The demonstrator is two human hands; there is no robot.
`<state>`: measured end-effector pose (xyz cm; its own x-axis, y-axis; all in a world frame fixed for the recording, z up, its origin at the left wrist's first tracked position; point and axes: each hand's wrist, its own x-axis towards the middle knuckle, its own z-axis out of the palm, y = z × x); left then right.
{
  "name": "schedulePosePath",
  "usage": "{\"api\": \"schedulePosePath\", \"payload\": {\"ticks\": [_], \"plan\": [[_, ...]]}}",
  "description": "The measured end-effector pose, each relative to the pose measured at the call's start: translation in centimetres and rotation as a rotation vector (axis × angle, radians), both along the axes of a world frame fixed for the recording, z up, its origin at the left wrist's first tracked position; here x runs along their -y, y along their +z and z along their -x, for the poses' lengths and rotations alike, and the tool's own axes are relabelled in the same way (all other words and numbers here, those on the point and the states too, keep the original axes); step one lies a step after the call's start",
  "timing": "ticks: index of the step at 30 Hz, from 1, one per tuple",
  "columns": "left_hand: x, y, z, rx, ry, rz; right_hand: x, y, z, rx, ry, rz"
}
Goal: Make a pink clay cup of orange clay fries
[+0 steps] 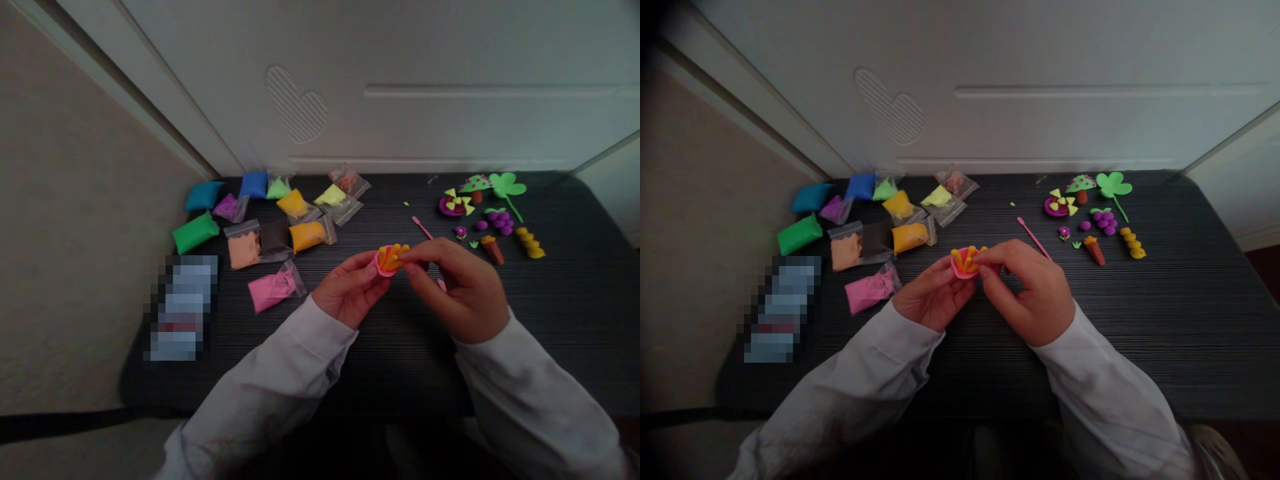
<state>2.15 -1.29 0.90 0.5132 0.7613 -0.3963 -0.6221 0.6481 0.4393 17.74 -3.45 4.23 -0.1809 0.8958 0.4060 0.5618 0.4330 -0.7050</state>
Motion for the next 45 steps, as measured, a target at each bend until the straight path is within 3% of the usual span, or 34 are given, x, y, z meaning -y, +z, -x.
{"api": "schedulePosePath", "payload": {"ticks": [4, 20, 30, 45], "plan": [[0.0, -0.1, 0.0, -0.007, 0.003, -0.007, 0.0, -0.1, 0.0, 0.028, -0.052, -0.001], [-0.1, -0.1, -0.2, 0.011, 0.032, 0.006, 0.0, -0.4, 0.2, 0.079, -0.041, -0.032], [0.1, 0.1, -0.3, 0.008, 0.029, 0.089, 0.2, -1.2, 0.2, -0.2, -0.134, 0.013], [0.4, 0.4, -0.3, 0.018, 0.001, 0.063, -0.3, -1.0, 0.2, -0.056, -0.161, -0.063]]}}
